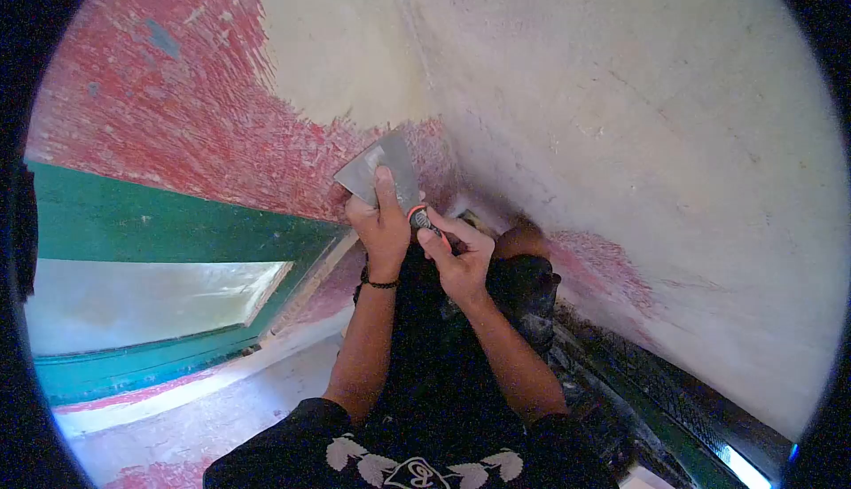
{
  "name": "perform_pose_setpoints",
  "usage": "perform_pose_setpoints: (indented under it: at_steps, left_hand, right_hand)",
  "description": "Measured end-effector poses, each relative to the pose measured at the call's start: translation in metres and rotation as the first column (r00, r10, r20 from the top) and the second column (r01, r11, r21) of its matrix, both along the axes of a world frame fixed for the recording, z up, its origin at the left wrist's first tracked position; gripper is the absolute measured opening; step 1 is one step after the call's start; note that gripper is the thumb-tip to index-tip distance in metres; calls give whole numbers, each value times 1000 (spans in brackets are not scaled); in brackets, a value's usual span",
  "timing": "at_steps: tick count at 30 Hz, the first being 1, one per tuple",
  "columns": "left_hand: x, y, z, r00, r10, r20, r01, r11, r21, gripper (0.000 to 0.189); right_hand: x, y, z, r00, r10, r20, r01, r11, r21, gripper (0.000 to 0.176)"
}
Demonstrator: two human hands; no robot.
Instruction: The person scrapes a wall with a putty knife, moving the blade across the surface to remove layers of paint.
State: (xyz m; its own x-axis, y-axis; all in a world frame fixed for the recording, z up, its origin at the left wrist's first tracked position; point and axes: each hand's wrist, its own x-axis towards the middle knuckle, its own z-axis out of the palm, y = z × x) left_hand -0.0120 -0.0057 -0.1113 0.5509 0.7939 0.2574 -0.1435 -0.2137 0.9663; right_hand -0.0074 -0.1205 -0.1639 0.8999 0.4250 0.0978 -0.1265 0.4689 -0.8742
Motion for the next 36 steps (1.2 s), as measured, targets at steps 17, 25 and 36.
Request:
perform_pose_setpoints:
  at_steps: [17,25,36]
  left_hand:
    - [43,-5,42,998,19,63,-32,976,217,35]
    - [-2,-7,7,999,-16,-39,10,990,-141,38]
    - [28,1,28,1000,11,-8,-9,983,185,34]
  right_hand:
    - [36,3,32,996,-84,-38,84,996,1,26]
    - [-7,0,8,996,-60,-59,54,995,-89,29]
    - [22,1,25,997,-75,-33,73,995,-66,27]
